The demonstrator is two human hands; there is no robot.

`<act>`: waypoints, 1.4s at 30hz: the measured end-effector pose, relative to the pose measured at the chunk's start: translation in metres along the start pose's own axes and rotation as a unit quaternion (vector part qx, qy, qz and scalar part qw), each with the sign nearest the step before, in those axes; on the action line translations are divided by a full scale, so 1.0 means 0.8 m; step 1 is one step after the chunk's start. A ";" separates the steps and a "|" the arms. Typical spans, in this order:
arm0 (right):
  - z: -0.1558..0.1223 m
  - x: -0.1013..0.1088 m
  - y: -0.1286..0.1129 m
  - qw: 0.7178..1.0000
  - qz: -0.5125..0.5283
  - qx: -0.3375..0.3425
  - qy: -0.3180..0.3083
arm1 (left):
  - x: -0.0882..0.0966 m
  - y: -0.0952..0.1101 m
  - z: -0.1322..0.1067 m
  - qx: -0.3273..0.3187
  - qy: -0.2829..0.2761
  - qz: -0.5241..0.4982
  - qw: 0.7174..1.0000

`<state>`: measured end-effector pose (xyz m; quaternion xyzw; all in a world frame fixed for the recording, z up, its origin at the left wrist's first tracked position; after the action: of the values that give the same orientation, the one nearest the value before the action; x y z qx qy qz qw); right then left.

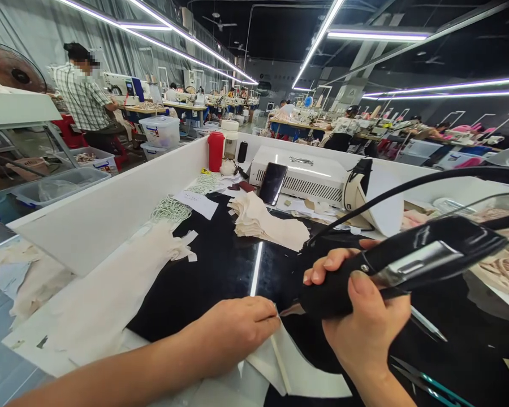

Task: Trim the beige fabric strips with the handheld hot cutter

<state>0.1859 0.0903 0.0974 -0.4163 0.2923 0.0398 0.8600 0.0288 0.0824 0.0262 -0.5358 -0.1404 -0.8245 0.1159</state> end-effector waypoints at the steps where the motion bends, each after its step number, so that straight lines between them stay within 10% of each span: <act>1: -0.001 0.000 0.000 1.000 0.001 0.000 -0.002 | 0.001 0.000 0.000 0.001 -0.001 0.002 1.000; 42: -0.016 0.013 -0.023 1.000 -0.006 0.008 0.018 | 0.014 0.002 0.005 -0.028 0.035 -0.027 0.999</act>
<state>0.1940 0.0675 0.0986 -0.4124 0.3053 0.0245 0.8580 0.0282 0.0822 0.0385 -0.5060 -0.1274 -0.8489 0.0837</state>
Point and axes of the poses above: each hand's wrist, its own z-axis towards the middle knuckle, its own x-axis out of the back of the hand, y = z × x, the point moved 6 cm from there along z, towards the middle knuckle, and after that the axes turned 9 degrees about z, right-handed, at the moved point
